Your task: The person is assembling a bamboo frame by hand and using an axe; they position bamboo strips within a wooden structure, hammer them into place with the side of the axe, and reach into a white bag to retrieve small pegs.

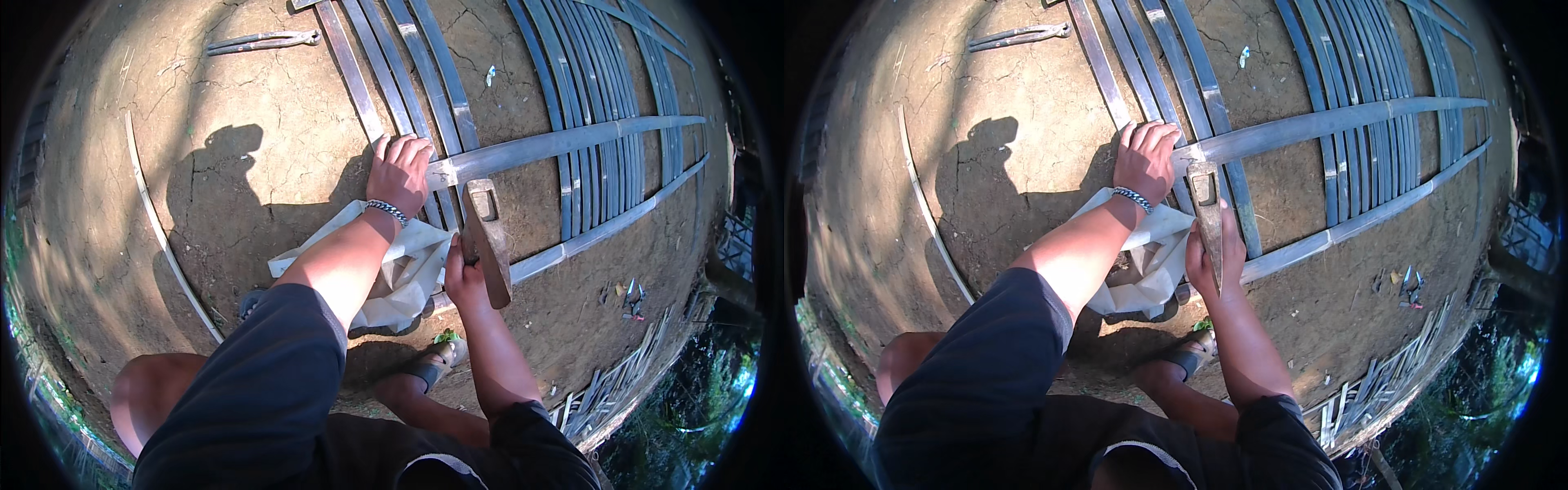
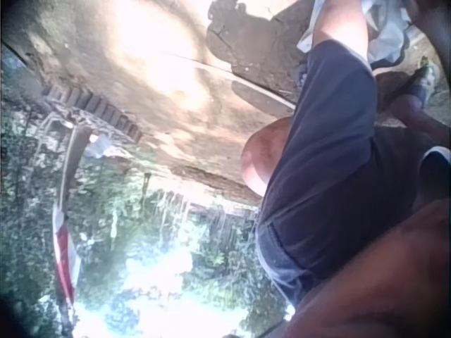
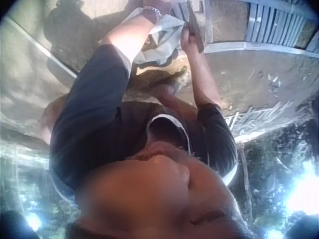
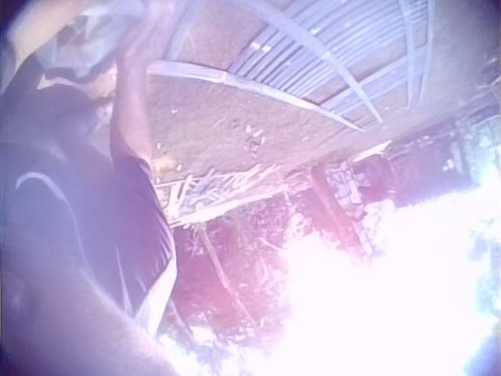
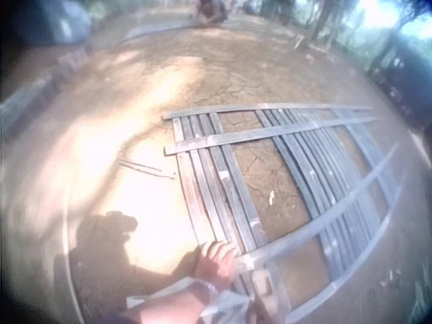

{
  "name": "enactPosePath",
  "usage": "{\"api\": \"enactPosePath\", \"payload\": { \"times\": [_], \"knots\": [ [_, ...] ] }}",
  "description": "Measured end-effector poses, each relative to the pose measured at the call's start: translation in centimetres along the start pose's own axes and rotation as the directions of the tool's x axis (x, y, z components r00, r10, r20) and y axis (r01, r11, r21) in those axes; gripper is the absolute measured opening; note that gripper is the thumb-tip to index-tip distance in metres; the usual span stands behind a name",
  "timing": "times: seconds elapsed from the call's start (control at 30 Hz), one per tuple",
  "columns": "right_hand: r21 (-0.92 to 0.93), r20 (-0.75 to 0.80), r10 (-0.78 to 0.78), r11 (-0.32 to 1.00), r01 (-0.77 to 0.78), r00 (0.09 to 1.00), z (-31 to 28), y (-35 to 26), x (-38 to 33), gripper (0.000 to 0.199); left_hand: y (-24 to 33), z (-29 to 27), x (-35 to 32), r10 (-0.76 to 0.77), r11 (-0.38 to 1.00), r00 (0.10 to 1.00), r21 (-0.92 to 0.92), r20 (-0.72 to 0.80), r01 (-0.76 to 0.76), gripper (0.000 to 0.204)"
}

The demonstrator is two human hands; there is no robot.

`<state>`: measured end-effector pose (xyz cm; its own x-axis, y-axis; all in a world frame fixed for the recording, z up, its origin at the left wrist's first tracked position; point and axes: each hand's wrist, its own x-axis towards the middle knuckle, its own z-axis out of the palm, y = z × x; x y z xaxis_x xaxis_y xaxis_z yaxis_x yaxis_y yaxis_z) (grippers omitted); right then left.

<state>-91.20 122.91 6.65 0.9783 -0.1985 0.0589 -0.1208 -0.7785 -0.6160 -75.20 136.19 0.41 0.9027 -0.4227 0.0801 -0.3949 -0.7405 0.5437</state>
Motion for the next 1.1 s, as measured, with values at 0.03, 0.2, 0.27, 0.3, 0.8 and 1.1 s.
{"api": "enactPosePath", "payload": {
  "times": [0.03, 0.2, 0.27, 0.3, 0.8, 1.1],
  "knots": [
    [0.005, 0.037, 0.082, 0.997, -0.082, 0.996, -0.1, -1.5, 1.3, 0.063, -0.3, -0.2, -0.1, 0.003, 1.000, 1.000, 0.009, -0.003, -0.002, 0.038],
    [-0.100, 0.221, 0.255, 0.966, -0.238, 0.941, -0.5, -0.7, 0.5, 0.064, 0.0, 0.0, -0.4, -0.023, 1.000, 1.000, -0.001, -0.009, 0.023, 0.037],
    [-0.036, 0.143, 0.147, 0.989, -0.143, 0.979, -1.2, -1.8, 0.6, 0.061, -0.1, -0.3, -0.3, -0.058, 0.998, 0.998, 0.034, 0.032, 0.057, 0.038],
    [0.019, 0.119, 0.096, 0.995, -0.099, 0.988, -1.4, -2.2, 0.8, 0.059, 0.0, -0.3, -0.4, -0.072, 0.997, 0.997, 0.032, 0.032, 0.071, 0.039],
    [-0.109, 0.009, -0.071, 0.991, 0.071, 0.997, -2.1, -3.7, 2.2, 0.056, -0.5, -0.1, -0.2, -0.056, 0.998, 0.998, 0.034, 0.002, 0.055, 0.042],
    [0.008, 0.178, 0.338, 0.939, -0.345, 0.924, 1.2, -0.3, 1.9, 0.053, -1.0, 0.2, -0.3, -0.027, 1.000, 0.998, 0.017, 0.049, 0.026, 0.035]
  ]
}}
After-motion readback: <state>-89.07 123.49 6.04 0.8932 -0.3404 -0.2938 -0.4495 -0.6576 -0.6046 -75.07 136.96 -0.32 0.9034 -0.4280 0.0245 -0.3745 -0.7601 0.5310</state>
